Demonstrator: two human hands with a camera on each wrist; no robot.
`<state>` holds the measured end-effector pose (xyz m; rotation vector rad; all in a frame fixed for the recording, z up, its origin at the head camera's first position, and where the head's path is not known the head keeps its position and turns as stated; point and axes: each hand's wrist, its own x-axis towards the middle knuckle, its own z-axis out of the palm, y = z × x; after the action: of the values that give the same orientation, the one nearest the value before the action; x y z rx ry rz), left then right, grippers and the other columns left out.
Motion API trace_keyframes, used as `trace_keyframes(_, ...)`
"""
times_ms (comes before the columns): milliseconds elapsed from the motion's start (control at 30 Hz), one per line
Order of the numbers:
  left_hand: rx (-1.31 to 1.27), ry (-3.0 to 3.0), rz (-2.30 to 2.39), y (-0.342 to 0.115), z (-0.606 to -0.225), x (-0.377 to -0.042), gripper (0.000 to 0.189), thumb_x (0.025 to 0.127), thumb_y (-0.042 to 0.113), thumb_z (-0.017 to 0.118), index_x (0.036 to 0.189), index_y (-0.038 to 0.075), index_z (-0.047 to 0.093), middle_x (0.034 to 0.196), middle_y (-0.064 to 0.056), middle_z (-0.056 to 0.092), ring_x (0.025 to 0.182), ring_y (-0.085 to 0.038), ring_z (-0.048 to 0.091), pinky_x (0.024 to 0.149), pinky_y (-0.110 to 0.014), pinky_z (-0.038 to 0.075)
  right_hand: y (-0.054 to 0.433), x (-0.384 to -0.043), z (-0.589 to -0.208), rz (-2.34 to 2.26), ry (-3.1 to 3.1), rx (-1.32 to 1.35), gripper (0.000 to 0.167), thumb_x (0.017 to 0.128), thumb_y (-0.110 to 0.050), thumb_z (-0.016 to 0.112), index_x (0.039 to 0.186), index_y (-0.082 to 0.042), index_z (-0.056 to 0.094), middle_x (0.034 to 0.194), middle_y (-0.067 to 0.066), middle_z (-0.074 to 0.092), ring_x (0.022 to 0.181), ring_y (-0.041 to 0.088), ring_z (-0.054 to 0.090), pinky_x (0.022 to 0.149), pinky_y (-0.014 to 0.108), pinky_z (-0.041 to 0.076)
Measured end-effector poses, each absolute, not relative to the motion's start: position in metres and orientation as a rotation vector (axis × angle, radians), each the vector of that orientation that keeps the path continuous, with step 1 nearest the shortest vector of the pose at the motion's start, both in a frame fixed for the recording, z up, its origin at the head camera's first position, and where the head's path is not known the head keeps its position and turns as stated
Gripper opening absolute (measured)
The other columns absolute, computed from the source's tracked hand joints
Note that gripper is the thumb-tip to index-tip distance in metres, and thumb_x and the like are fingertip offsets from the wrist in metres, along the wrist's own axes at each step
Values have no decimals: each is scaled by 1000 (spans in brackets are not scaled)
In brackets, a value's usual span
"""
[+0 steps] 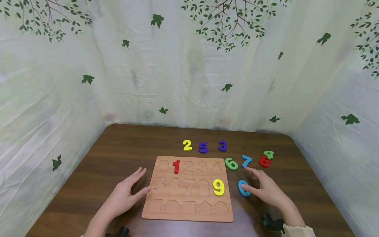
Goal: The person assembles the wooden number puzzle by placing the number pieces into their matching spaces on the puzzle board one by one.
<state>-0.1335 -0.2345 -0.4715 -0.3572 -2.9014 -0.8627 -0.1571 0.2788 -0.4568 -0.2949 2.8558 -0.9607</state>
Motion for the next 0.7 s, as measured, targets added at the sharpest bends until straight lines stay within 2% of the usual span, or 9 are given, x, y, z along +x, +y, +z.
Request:
trace_keyframes(167,-513,-2946,-996,-240,-477,-129,88,87,56,86,160,18,54,168,-13,48,149,-46,53,112,-71,47,286,-162,-466,-1045,2751,-340,77,92,-39,86,155,-9,54,148,21,60,125,38,64,93,52,59)
trace_keyframes(233,-558,-2950,-1021,-242,-479,-129,93,82,57,89,159,18,55,168,-11,48,150,-45,51,114,-73,43,289,-163,-468,-1075,2710,-345,77,90,-36,88,154,-8,55,148,21,60,124,36,65,97,53,59)
trace_keyframes(300,-602,-2949,-1059,-245,-481,-128,96,79,57,92,158,17,56,168,-12,48,152,-47,47,117,-75,38,291,-164,-471,-1087,2681,-337,78,87,-35,91,153,-8,57,144,18,61,120,31,64,96,46,60)
trace_keyframes(367,-617,-2961,-1123,-247,-485,-128,98,76,57,93,158,18,56,169,-11,46,156,-46,40,130,-59,30,293,-166,-473,-1087,2665,-347,80,85,-34,93,152,-7,58,139,15,62,116,26,63,92,37,60)
trace_keyframes(433,-637,-2966,-1182,-248,-490,-127,102,74,57,94,159,20,54,170,-13,44,159,-48,33,137,-31,14,295,-168,-475,-1083,2654,-366,81,83,-32,95,151,-7,59,133,13,64,112,22,62,89,30,58)
trace_keyframes(467,-636,-2973,-1212,-249,-492,-127,103,72,57,95,160,21,53,171,-13,43,161,-48,29,133,-19,6,296,-168,-476,-1077,2650,-376,82,82,-32,95,151,-7,59,130,11,64,111,20,61,87,28,58)
trace_keyframes(533,-639,-2976,-1274,-250,-495,-126,106,71,56,96,161,23,52,173,-13,40,162,-50,23,117,1,-7,297,-170,-478,-1076,2643,-394,82,81,-30,96,150,-6,58,126,9,65,109,20,60,86,26,57)
trace_keyframes(633,-687,-2955,-1323,-251,-497,-126,106,71,52,97,162,22,51,174,-17,37,162,-54,19,112,4,-11,298,-172,-479,-1079,2629,-389,79,81,-26,96,148,-6,60,120,6,65,106,20,59,85,25,56)
trace_keyframes(700,-712,-2937,-1361,-253,-497,-125,104,72,49,97,161,23,51,174,-18,35,166,-46,17,112,4,-11,298,-174,-479,-1082,2620,-388,76,81,-24,96,146,-6,62,117,5,64,103,19,58,84,24,55)
